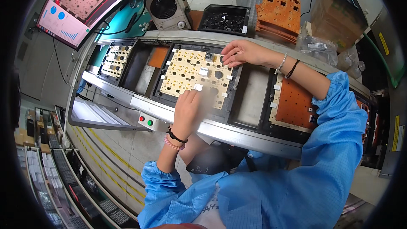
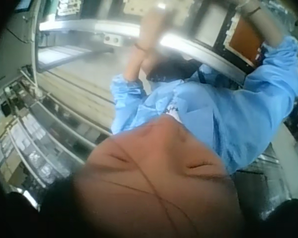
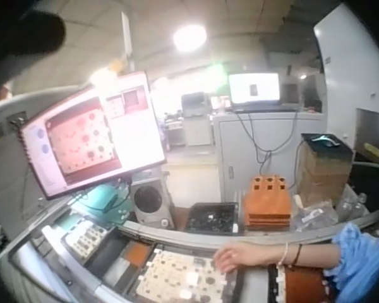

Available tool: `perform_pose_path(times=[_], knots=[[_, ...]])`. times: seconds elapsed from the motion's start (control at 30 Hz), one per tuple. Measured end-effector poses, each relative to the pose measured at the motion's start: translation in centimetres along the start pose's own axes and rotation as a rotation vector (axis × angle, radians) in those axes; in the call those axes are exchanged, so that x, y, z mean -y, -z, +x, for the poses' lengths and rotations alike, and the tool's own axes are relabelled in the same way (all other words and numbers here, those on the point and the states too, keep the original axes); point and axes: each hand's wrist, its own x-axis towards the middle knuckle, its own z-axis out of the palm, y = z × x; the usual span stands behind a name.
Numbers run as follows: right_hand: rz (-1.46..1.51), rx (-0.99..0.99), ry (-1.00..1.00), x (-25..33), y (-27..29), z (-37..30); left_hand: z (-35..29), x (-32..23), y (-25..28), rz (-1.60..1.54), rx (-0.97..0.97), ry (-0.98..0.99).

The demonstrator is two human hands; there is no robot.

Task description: Assembling and inspecting printed circuit boards on an automated conveyor line.

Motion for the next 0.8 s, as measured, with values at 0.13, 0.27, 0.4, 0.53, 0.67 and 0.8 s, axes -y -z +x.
perform_pose_path(times=[0.13, 0.27, 0.4, 0.53, 0.67, 0.8], knots=[[-0.022, -0.028, -0.038, 1.1, -0.7, -0.6, 0.5, -0.2, 0.1, -0.01, 0.028, -0.044], [0.002, -0.034, -0.092, 0.8, -0.3, -0.5, 0.6, -0.5, -0.2, 0.026, 0.048, -0.055], [0.015, -0.005, -0.073, -0.3, 0.0, -0.2, 0.5, -0.8, -0.8, 0.025, 0.1, 0.048], [0.006, 0.015, -0.062, -0.5, -0.2, -0.4, -0.2, -0.6, -0.8, -0.045, 0.108, 0.135], [-0.037, 0.078, -0.09, -0.6, -0.2, -0.5, -1.2, -0.1, -1.7, -0.108, -0.069, 0.174], [-0.029, 0.029, -0.112, -0.7, -0.7, -0.8, -1.3, -0.2, -1.3, -0.112, -0.062, 0.195]])
